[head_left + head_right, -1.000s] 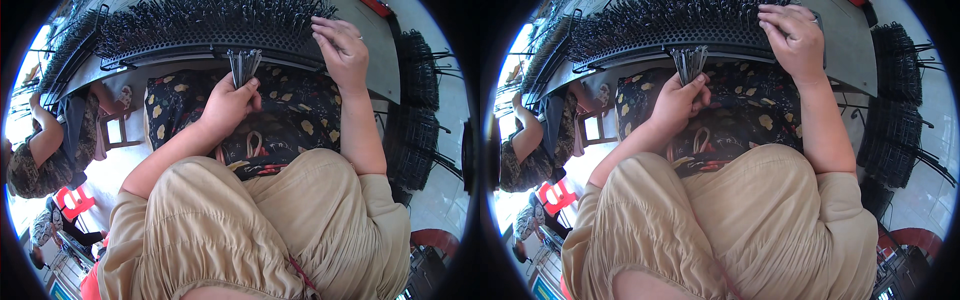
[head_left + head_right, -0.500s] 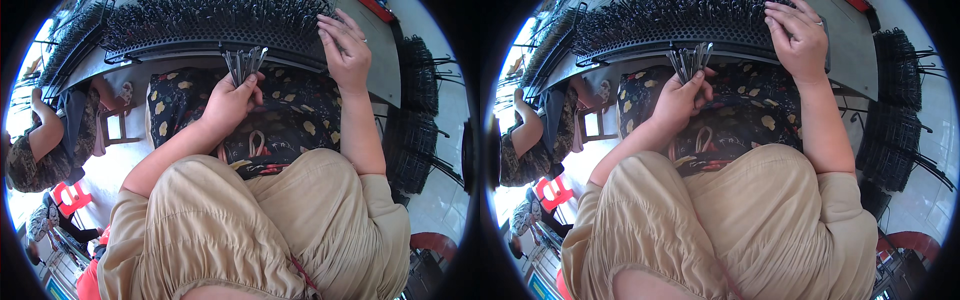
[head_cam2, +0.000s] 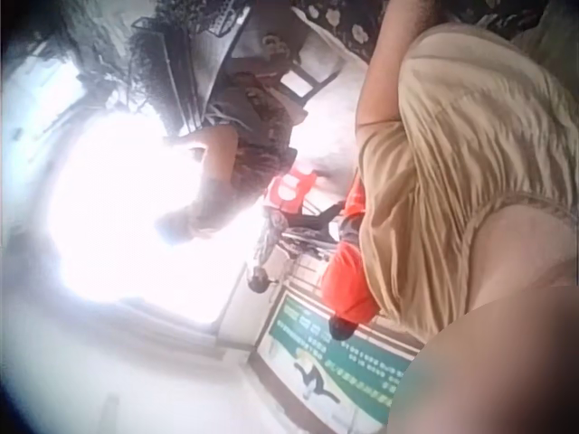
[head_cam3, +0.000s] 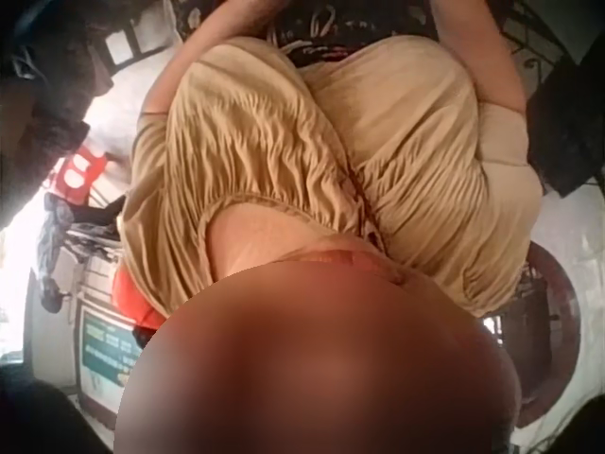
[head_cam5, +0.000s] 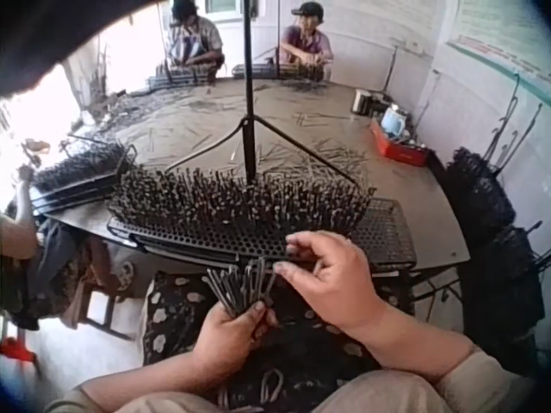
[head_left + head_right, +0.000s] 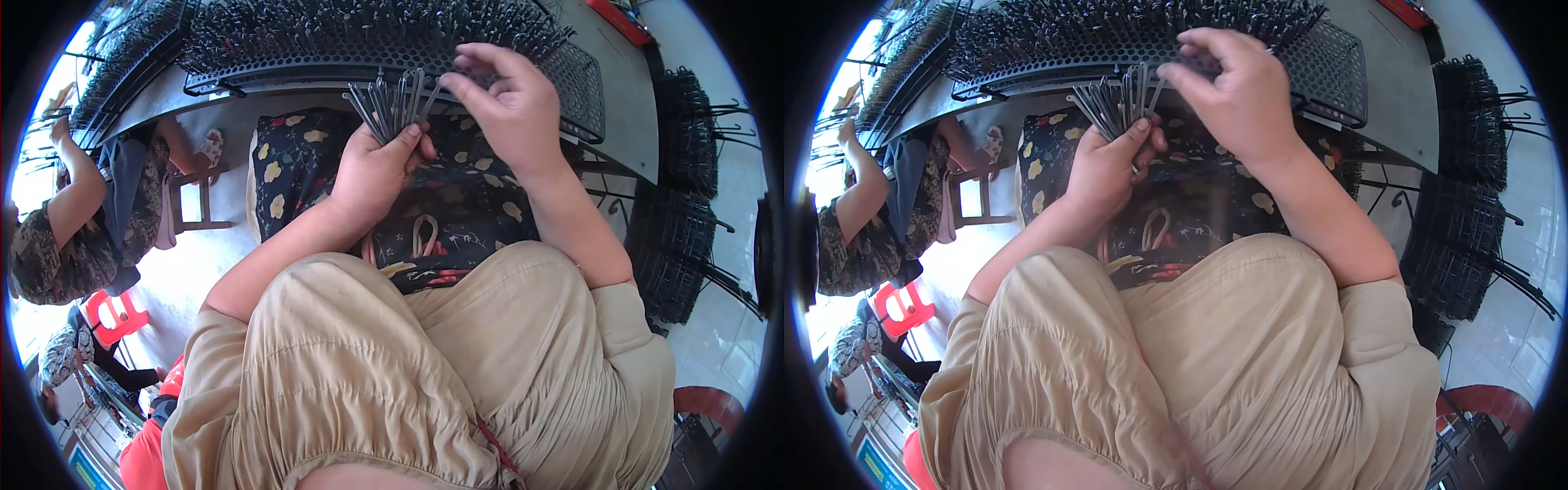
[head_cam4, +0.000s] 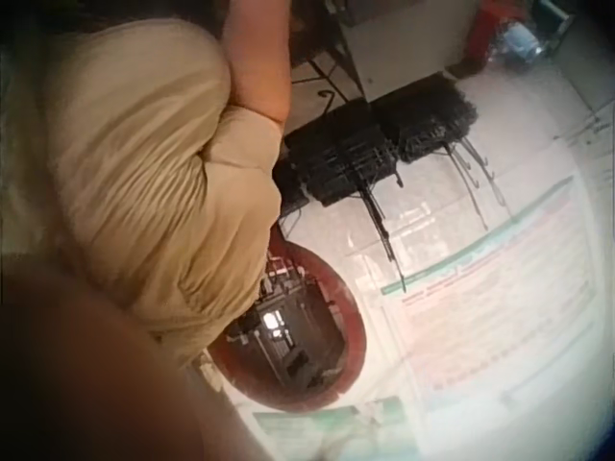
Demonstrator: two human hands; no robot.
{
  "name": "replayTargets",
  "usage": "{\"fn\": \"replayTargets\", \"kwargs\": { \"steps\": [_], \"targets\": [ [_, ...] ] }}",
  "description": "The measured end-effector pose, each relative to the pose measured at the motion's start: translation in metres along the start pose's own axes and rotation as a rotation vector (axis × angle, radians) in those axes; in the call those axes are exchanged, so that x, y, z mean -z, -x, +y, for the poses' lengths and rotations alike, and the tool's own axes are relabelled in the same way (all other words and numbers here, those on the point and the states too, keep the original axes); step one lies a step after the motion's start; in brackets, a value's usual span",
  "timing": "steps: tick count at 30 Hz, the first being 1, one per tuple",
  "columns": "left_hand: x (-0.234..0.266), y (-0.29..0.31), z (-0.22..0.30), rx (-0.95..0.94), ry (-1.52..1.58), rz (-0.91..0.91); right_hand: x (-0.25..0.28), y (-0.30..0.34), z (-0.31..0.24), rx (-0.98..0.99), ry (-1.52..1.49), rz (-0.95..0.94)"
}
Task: Inserting small metal pins into a perforated template at an assembly station.
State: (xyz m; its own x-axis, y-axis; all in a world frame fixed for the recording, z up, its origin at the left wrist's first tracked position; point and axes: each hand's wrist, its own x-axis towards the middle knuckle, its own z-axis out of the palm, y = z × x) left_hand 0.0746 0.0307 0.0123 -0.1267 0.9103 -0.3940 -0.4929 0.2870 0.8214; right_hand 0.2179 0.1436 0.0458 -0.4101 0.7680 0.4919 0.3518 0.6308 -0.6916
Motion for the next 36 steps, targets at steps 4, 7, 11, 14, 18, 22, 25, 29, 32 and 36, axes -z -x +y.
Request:
{"fn": "replayTargets", "kwargs": {
  "steps": [4,7,11,14,18,22,25,29,32,36],
  "targets": [
    [0.009,0.005,0.003,-0.055,-0.02,0.002,-0.011,-0.005,-0.006,-0.428,-0.337,-0.331],
    [0.017,0.009,0.006,-0.061,0.005,0.027,-0.02,-0.011,-0.004,-0.474,-0.518,-0.317],
    [0.029,0.013,0.009,-0.084,-0.005,0.09,-0.036,-0.018,-0.013,-0.5,-0.594,-0.35],
    [0.037,0.015,0.011,-0.078,-0.009,0.105,-0.048,-0.019,-0.024,-0.381,-0.442,-0.458],
    [0.046,0.018,0.019,-0.123,-0.01,0.148,-0.054,-0.032,-0.025,-0.447,-0.613,-0.404],
    [0.064,0.017,0.021,-0.106,0.054,0.235,-0.057,-0.048,-0.018,-0.233,-0.612,-0.017],
    [0.071,0.014,0.017,-0.094,0.055,0.257,-0.063,-0.051,-0.011,-0.037,-0.44,0.126],
    [0.073,0.013,0.017,-0.104,-0.003,0.272,-0.072,-0.051,-0.017,0.018,-0.256,0.134],
    [0.076,0.013,0.018,-0.086,0.015,0.249,-0.072,-0.052,-0.022,0.194,-0.012,0.07],
    [0.075,0.012,0.02,-0.096,-0.01,0.263,-0.072,-0.063,-0.02,0.301,0.098,0.016]
  ]
}}
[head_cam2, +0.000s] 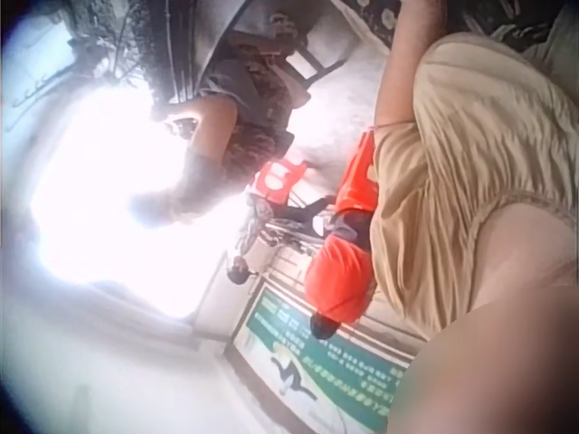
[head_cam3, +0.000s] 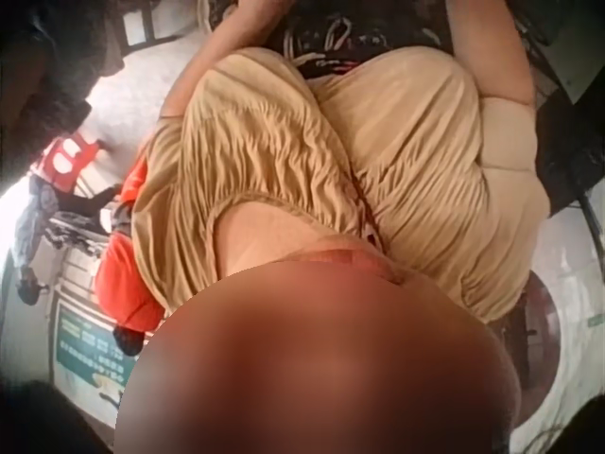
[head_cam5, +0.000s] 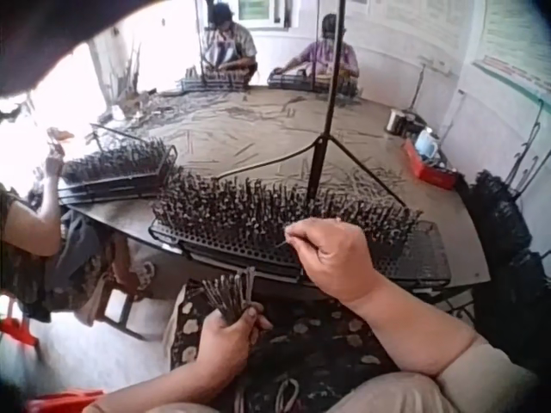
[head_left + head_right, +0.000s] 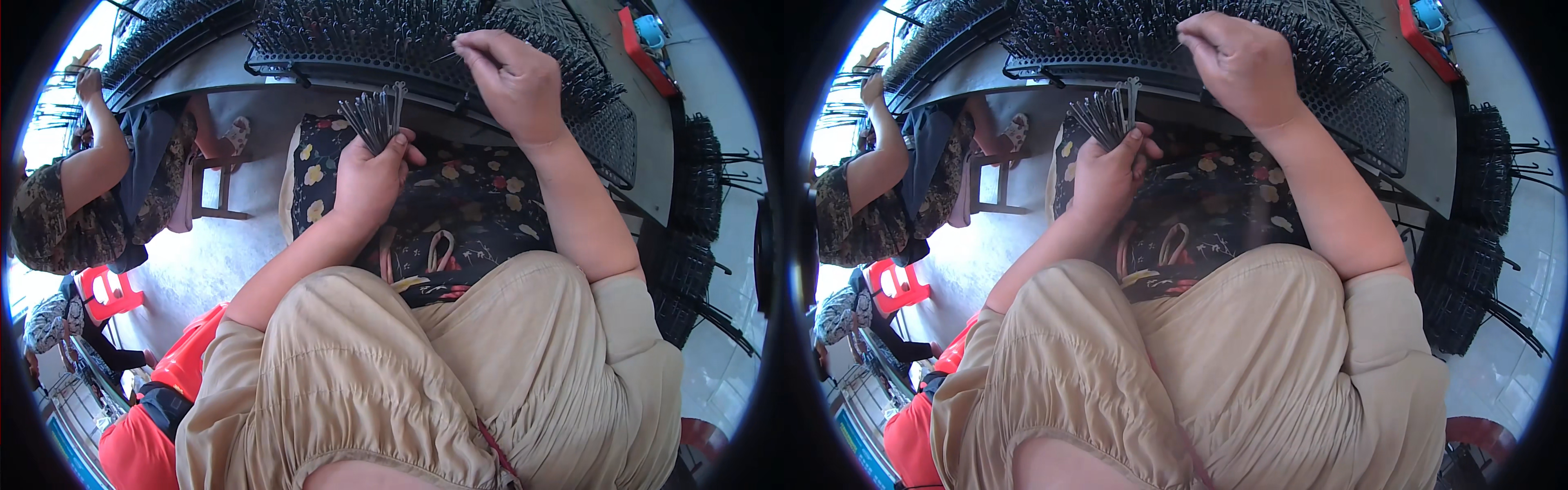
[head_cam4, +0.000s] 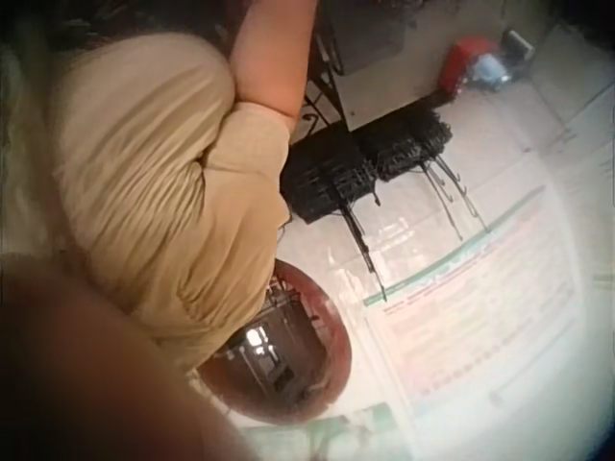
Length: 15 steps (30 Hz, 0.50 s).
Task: Inserting small metal pins into a perforated template at an assembly station.
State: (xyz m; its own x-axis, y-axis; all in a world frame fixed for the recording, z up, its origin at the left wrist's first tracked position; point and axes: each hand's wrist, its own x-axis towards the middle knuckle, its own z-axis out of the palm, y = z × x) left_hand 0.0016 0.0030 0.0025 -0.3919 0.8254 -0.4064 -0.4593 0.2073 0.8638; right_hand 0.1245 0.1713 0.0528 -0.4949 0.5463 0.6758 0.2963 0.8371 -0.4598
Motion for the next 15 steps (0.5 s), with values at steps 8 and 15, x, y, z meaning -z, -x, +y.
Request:
{"fn": "replayTargets", "kwargs": {
  "steps": [8,15],
  "targets": [
    [0.004,-0.002,-0.001,-0.028,-0.049,0.016,-0.009,-0.023,-0.005,0.183,0.124,-0.17],
    [0.003,-0.003,-0.001,-0.027,-0.076,0.014,-0.012,-0.025,-0.001,0.176,0.133,-0.284]
  ]
}}
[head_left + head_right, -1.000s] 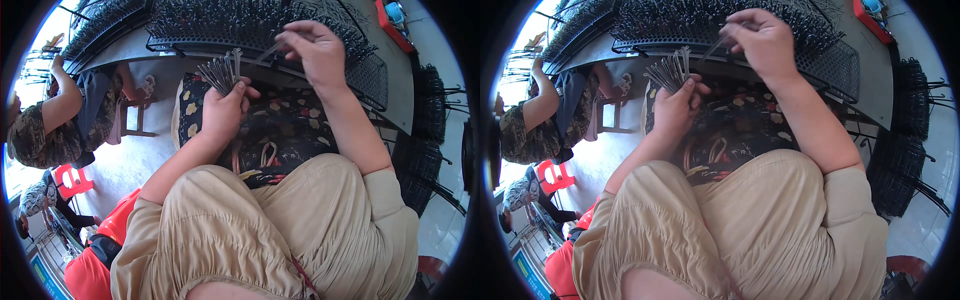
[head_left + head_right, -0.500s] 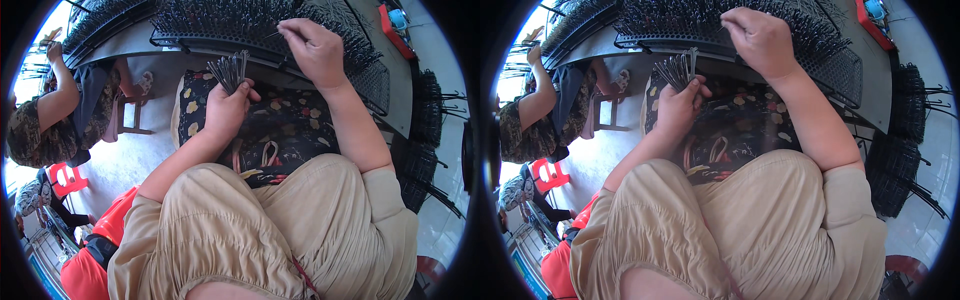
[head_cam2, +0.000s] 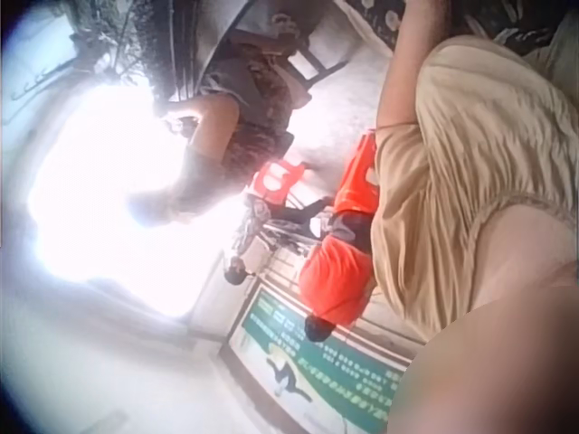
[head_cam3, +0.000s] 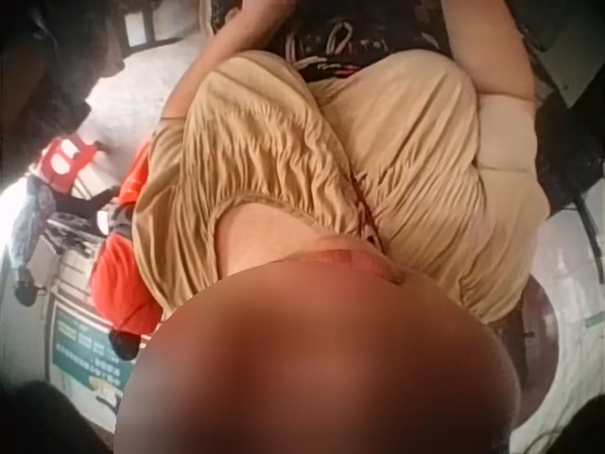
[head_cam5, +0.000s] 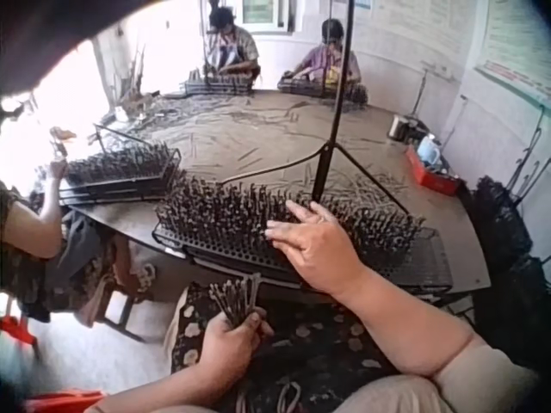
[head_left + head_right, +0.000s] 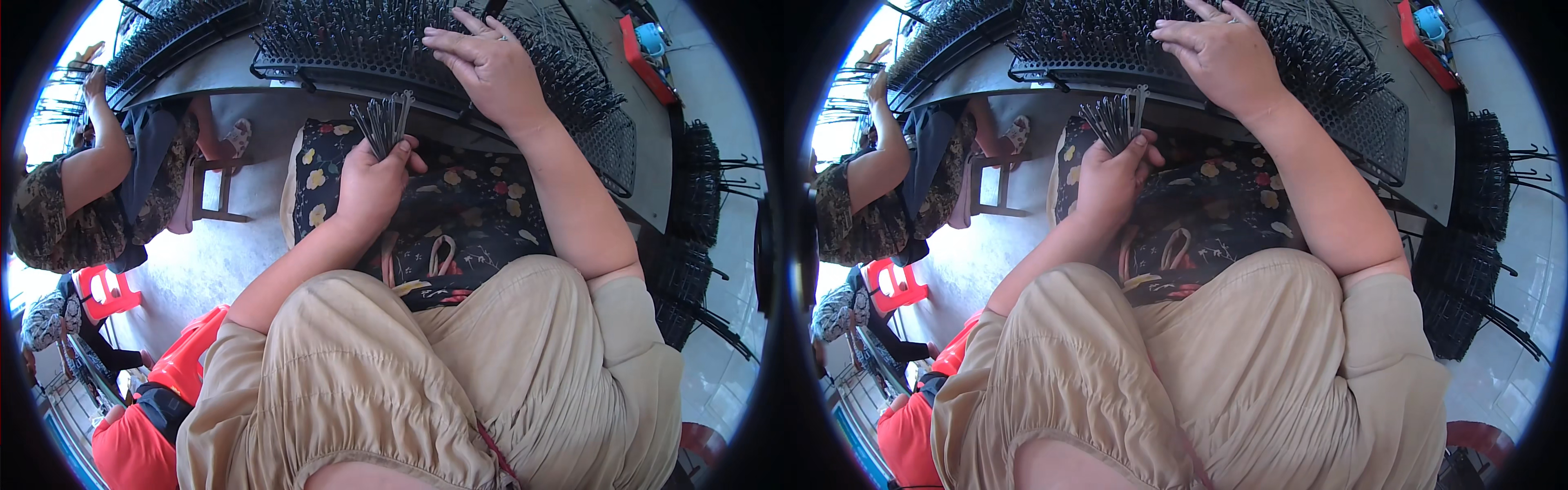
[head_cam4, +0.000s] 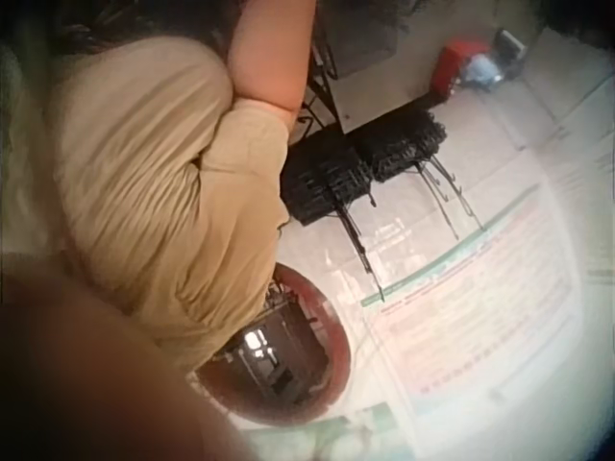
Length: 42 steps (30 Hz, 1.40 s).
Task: Inserting small metal pins into a perforated template at an assembly station.
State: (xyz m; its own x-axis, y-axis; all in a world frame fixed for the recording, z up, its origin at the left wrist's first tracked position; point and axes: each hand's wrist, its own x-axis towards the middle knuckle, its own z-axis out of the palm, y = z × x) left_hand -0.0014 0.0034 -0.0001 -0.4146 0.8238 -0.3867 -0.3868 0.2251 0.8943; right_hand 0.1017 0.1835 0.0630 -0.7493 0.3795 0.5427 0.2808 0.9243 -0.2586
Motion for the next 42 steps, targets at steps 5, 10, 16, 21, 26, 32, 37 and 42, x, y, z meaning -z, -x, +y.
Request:
{"fn": "replayTargets", "kwargs": {
  "steps": [5,10,16,21,26,32,37,42],
  "targets": [
    [0.0,0.002,0.003,0.027,0.069,-0.045,0.008,0.006,-0.002,-0.016,0.138,-0.05],
    [-0.001,0.003,-0.001,0.008,0.095,-0.103,0.004,0.024,0.001,0.114,0.165,0.226],
    [-0.004,0.008,0.002,0.001,0.158,-0.197,-0.004,0.041,-0.034,-0.546,-0.88,-0.079],
    [-0.005,0.009,0.0,-0.01,0.105,-0.202,0.0,0.043,-0.04,-0.75,-1.169,-0.221],
    [-0.006,0.01,0.0,-0.019,0.113,-0.152,-0.001,0.048,-0.039,-0.808,-1.183,-0.167],
    [-0.01,0.013,0.004,-0.002,0.107,-0.122,-0.005,0.056,-0.041,-0.836,-1.07,-0.148],
    [-0.009,0.011,0.0,-0.001,0.129,-0.138,-0.005,0.061,-0.041,-0.983,-1.347,-0.094],
    [-0.012,0.01,0.0,-0.011,0.095,-0.117,-0.009,0.066,-0.044,-0.886,-1.097,-0.077]
  ]
}}
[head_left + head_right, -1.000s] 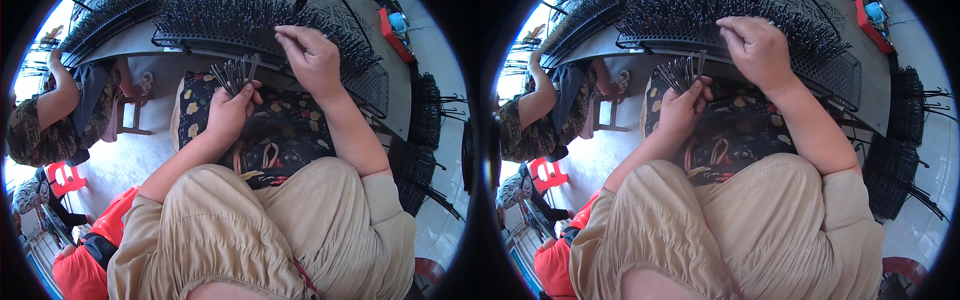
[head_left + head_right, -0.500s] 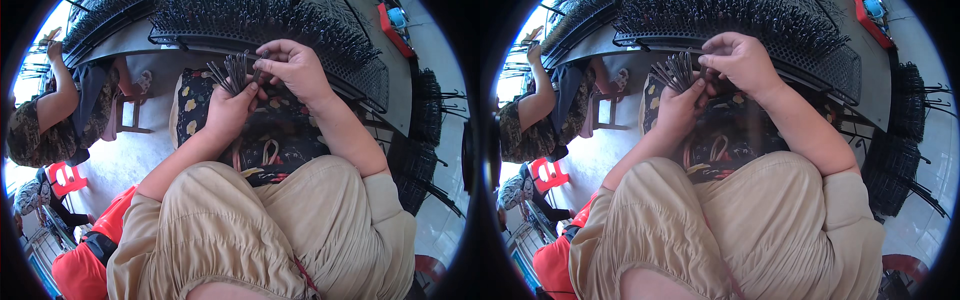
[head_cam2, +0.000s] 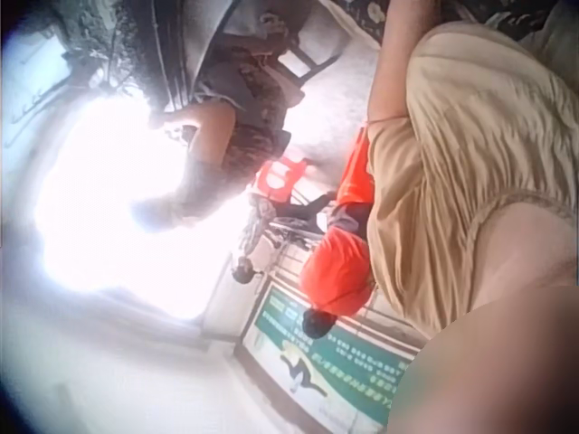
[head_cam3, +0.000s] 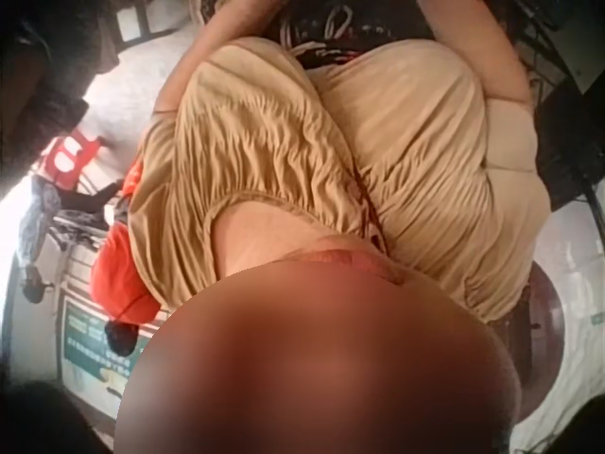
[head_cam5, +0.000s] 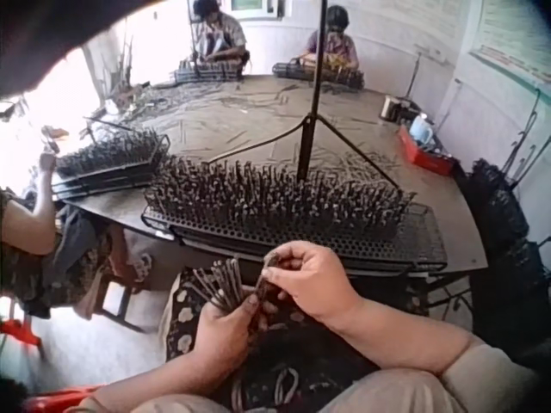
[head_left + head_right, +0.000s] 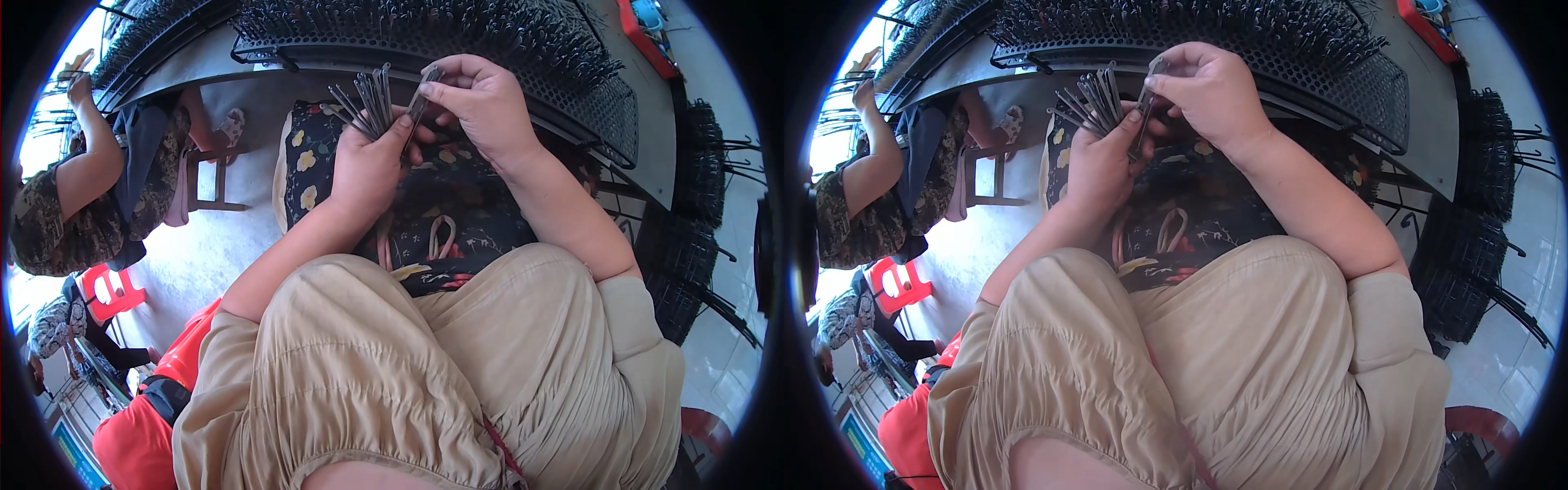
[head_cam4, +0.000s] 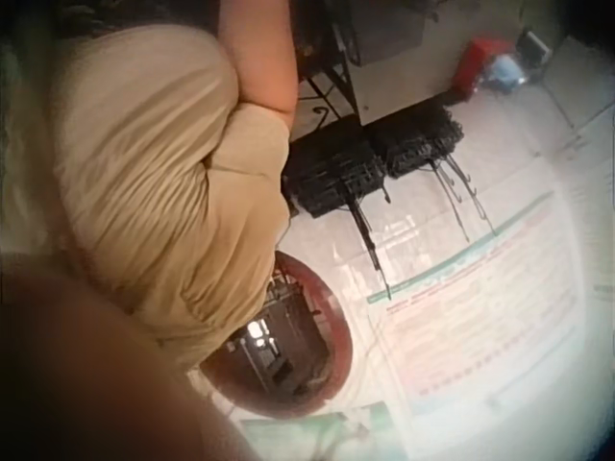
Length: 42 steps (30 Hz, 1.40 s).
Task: Inserting small metal pins into a perforated template at an assembly station.
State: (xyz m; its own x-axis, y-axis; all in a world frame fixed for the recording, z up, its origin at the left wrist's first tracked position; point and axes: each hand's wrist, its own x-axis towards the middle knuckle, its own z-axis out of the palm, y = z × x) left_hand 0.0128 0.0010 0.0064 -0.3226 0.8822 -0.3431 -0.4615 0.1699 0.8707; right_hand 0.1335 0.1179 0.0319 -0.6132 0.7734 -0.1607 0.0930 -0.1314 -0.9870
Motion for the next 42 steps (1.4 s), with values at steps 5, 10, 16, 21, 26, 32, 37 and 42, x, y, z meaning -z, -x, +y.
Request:
{"fn": "replayTargets", "kwargs": {
  "steps": [5,10,16,21,26,32,37,42],
  "targets": [
    [-0.001,0.0,-0.002,-0.017,-0.06,-0.012,0.002,0.001,0.0,0.072,-0.048,0.005],
    [-0.004,0.005,0.001,0.021,-0.127,-0.009,0.001,0.0,0.002,0.116,0.082,0.035],
    [-0.006,0.006,0.003,0.083,-0.067,-0.058,0.017,-0.006,0.005,0.011,-0.078,-0.09],
    [-0.001,0.003,0.004,0.078,-0.078,-0.005,0.049,-0.024,-0.007,0.391,-0.223,0.194],
    [0.0,0.0,-0.003,0.062,-0.131,0.064,0.06,-0.022,-0.015,0.722,0.01,0.305],
    [-0.002,-0.001,-0.003,0.042,-0.111,0.072,0.068,-0.022,-0.005,0.786,0.075,0.325],
    [-0.003,-0.001,-0.005,0.052,-0.131,0.068,0.07,-0.023,-0.006,0.765,0.082,0.306],
    [-0.007,-0.001,-0.001,0.056,-0.167,0.093,0.069,-0.023,-0.006,0.763,0.035,0.317]
  ]
}}
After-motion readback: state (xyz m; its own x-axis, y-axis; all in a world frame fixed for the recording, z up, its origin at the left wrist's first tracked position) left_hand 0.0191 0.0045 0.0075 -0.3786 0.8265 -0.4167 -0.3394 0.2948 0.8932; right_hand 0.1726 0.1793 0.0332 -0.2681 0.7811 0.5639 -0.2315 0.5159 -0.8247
